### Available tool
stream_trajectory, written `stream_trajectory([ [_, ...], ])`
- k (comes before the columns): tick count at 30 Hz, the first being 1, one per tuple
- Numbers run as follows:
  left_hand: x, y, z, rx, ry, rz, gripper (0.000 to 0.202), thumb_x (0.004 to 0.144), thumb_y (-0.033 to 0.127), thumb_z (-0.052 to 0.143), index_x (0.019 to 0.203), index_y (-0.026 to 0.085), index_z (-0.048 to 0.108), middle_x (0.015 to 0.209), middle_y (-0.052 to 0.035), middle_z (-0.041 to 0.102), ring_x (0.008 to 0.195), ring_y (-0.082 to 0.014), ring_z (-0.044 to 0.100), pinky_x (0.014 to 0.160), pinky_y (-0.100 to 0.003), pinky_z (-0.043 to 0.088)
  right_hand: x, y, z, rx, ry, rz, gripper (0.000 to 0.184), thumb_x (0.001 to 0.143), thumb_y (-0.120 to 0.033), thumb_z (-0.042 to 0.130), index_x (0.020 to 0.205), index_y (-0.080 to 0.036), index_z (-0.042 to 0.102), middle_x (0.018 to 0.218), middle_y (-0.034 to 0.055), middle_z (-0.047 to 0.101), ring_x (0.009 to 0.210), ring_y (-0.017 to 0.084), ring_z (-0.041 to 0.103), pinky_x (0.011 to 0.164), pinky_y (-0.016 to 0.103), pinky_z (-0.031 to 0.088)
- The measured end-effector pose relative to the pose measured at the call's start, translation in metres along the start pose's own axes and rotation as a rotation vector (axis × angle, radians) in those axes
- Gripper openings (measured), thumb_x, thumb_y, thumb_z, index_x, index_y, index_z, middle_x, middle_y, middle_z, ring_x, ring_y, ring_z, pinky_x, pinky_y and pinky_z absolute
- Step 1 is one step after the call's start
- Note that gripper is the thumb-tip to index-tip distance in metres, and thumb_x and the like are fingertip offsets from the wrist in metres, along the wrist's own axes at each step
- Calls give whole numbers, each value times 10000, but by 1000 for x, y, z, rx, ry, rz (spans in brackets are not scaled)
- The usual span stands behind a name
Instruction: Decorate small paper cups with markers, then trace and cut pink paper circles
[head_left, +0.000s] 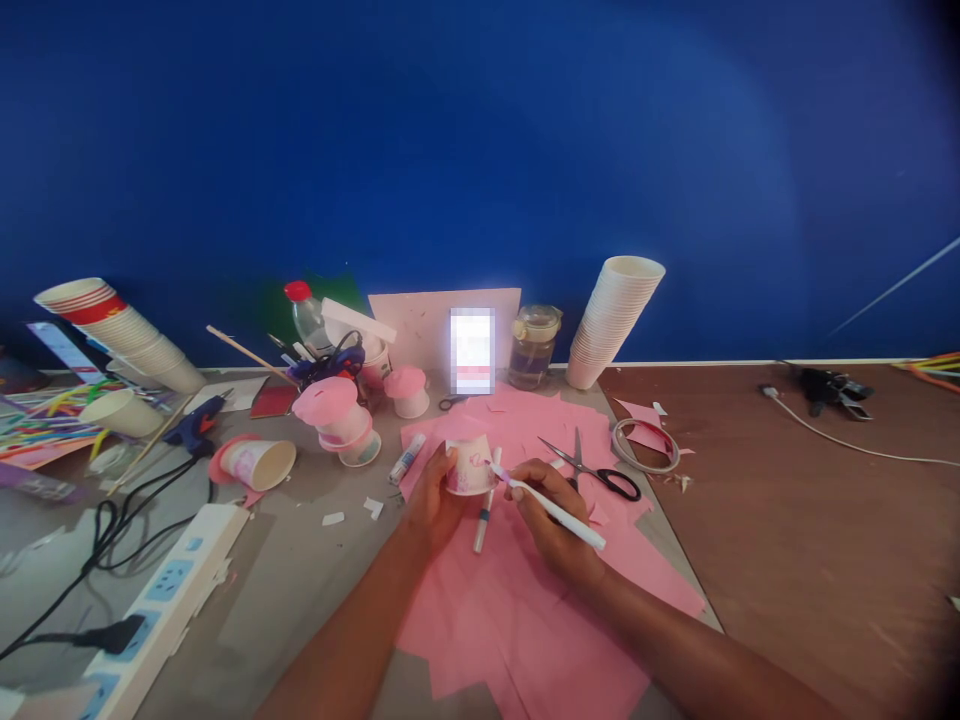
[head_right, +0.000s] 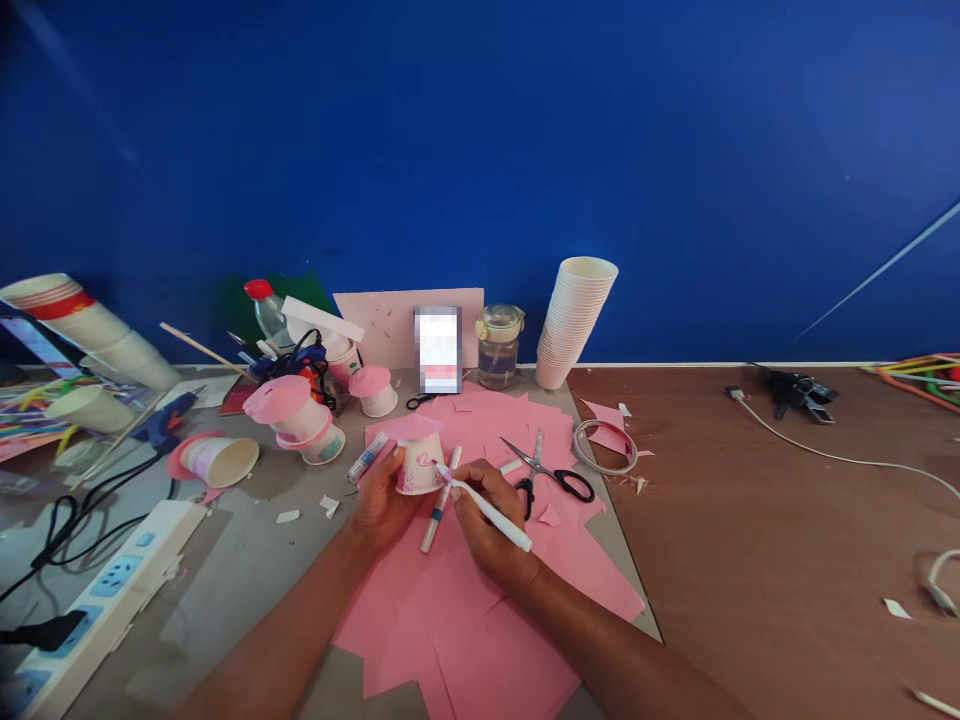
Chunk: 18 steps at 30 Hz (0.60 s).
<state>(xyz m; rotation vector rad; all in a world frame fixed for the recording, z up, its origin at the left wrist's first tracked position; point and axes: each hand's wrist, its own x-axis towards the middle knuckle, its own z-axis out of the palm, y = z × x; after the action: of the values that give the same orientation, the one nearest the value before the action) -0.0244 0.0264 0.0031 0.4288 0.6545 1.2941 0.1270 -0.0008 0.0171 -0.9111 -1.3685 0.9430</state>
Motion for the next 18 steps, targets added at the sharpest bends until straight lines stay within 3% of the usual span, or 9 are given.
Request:
stream_trajectory([
  [7, 0, 0, -1, 20, 10, 17, 203, 765, 321, 639, 865, 145, 650, 860, -61, 671, 845, -211, 630, 791, -345, 498, -1, 4, -1, 41, 11, -11, 58, 847, -215, 535, 858, -225, 591, 726, 5, 563, 620, 138, 542, 545, 247, 446],
  [13, 0, 0, 0, 71, -11, 17, 225, 759, 351, 638, 881, 162, 642, 839, -57, 664, 895, -226, 623, 859, -363, 467, -3, 2, -1, 7, -110, -222, 127, 858, -164, 520, 935, -240, 586, 826, 34, 601, 899, 205, 624, 770, 339, 498],
  [18, 0, -1, 0, 121, -9, 41, 200, 761, 364, 628, 855, 188, 642, 904, -72, 674, 907, -243, 620, 844, -374, 475, -3, 3, -1, -9, -104, -241, 163, 856, -133, 513, 953, -245, 581, 847, 31, 605, 906, 198, 630, 773, 329, 499],
])
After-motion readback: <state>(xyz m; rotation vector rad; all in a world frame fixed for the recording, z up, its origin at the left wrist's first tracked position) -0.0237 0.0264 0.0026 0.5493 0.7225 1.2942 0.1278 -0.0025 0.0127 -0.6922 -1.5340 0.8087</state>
